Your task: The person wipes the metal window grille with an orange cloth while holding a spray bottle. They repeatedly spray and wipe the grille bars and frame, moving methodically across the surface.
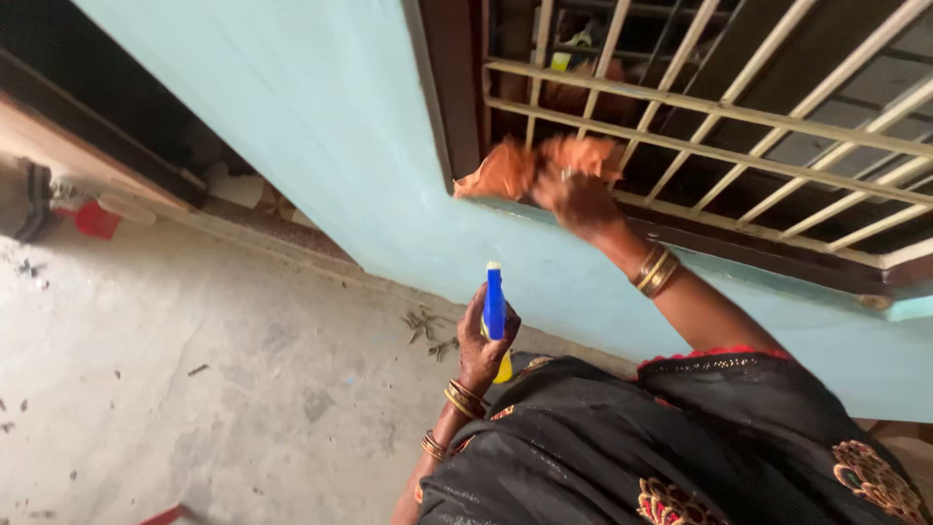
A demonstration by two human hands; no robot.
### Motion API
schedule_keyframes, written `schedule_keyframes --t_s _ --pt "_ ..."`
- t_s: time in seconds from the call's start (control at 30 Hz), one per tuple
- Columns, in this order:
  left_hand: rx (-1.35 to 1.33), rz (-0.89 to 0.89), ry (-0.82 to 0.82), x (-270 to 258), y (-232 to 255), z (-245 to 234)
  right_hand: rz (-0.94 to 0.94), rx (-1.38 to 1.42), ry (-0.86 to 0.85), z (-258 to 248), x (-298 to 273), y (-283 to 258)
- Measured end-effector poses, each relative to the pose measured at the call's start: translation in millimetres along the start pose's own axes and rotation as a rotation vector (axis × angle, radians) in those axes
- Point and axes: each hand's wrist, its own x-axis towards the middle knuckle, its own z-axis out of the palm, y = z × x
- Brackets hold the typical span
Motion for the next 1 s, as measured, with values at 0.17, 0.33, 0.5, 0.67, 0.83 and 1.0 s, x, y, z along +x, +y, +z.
schedule_keyframes --t_s 0.17,0.33,0.5,0.67,0.83,1.0 --pt "-0.089 -0.09 0.02 -7.0 -0.6 4.7 -0.141 -0.143 0.331 -67.4 -52.7 -40.2" --pt "-0.183 -0.122 0.025 -4.4 -7.5 5.3 -0.141 0.04 0.708 -162.1 -87.4 -33.0" --pt "-0.134 -0.087 0.001 1.8 -4.4 8.0 0.069 -0.257 0.949 -176.2 -67.2 -10.7" --pt "-0.125 -0.12 -0.077 8.8 -6.2 14.8 0.132 -0.283 1.05 -111.6 -50.5 7.6" --pt "-0.233 -0.092 -0.126 10.3 -7.9 17.9 0.043 -0.302 0.92 -91.1 -61.7 16.3" --pt "-0.411 0.041 -0.159 7.8 -14.9 23.3 -0.013 -0.182 0.685 -65.0 -84.4 8.7"
